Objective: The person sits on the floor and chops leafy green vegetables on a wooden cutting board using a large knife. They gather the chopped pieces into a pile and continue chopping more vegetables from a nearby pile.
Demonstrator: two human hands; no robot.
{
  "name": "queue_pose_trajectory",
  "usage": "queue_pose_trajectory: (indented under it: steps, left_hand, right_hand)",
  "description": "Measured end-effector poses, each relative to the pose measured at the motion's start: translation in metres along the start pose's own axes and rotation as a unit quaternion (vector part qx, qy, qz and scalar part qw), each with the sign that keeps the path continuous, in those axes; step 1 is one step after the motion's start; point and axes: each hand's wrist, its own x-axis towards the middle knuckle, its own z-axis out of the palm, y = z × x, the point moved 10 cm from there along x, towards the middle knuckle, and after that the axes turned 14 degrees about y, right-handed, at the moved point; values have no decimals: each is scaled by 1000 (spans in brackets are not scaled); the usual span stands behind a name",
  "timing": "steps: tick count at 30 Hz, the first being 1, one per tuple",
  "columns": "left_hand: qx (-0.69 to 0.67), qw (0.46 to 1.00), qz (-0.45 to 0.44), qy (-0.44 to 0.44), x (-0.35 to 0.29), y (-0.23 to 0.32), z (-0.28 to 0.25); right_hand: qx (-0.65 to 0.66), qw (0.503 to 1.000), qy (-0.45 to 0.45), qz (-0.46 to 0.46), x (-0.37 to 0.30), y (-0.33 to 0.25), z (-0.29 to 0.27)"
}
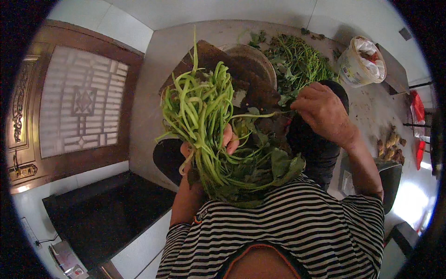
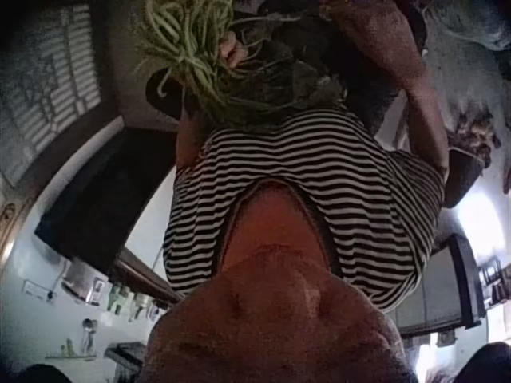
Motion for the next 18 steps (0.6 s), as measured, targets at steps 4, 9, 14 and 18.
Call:
queue_pose_trajectory:
  steps: [4, 9, 14, 18]
  left_hand:
    - [-26, 999, -20, -33, 5, -8, 7]
    - [1, 998, -54, 29, 7, -14, 7]
    - [-28, 999, -37, -28, 1, -9, 2]
    - [3, 997, -45, 60, -2, -9, -9]
  right_hand:
    - [148, 982, 114, 28, 4, -18, 17]
    - [460, 870, -30, 177, 14, -46, 79]
    - [428, 880, 13, 204, 13, -15, 54]
    - [371, 925, 10, 86, 4, -12, 19]
